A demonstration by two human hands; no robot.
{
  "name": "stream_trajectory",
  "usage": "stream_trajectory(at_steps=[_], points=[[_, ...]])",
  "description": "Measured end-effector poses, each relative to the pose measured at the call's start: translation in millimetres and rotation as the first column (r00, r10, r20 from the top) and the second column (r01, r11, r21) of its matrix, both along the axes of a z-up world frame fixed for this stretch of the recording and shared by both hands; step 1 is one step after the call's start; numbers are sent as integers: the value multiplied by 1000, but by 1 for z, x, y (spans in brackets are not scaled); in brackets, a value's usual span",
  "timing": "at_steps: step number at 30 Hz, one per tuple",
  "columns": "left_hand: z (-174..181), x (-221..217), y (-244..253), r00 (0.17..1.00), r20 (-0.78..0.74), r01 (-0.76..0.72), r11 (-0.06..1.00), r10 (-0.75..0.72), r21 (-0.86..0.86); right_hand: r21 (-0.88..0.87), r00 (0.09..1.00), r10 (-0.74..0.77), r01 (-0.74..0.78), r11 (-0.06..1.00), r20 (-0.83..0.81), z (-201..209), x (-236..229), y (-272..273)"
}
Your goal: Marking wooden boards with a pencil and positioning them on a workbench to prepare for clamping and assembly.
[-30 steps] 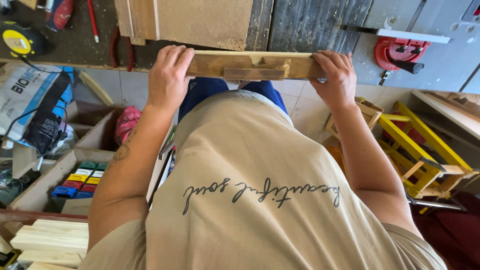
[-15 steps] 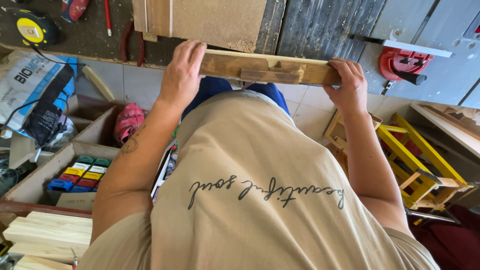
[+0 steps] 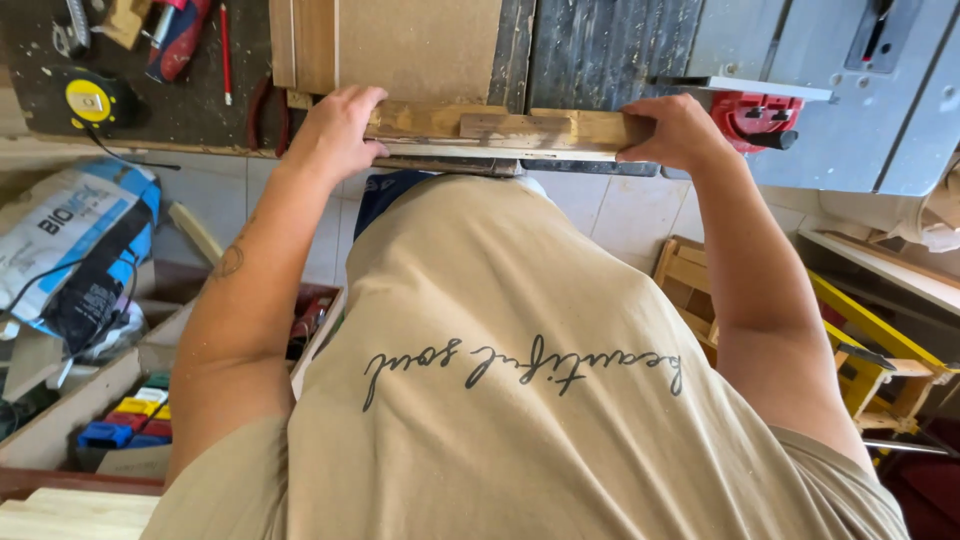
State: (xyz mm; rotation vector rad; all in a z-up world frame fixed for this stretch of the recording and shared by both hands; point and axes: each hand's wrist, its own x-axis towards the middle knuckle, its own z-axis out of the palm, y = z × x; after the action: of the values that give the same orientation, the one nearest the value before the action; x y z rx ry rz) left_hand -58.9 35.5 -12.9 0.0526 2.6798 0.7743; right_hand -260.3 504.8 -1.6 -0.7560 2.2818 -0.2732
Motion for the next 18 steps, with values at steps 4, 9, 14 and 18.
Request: stream_trajectory(at_steps=[4,9,14,18], points=[[17,-8,3,995,98,-15,999,18,-37,114,995,-60,51,992,75,23,-2,-19],[3,0,5,998,48,-32,998,34,-57,100,994,-89,83,992,57,23,9,-16],[-11,9,6,996,-80,-40,997,36,-60,47,996,-86,86,995,-14,12,22,-7],[-22,21,11,965,-263,-45,995,18,-94,-180,953,6,-63,982,-304,-29,43,21]])
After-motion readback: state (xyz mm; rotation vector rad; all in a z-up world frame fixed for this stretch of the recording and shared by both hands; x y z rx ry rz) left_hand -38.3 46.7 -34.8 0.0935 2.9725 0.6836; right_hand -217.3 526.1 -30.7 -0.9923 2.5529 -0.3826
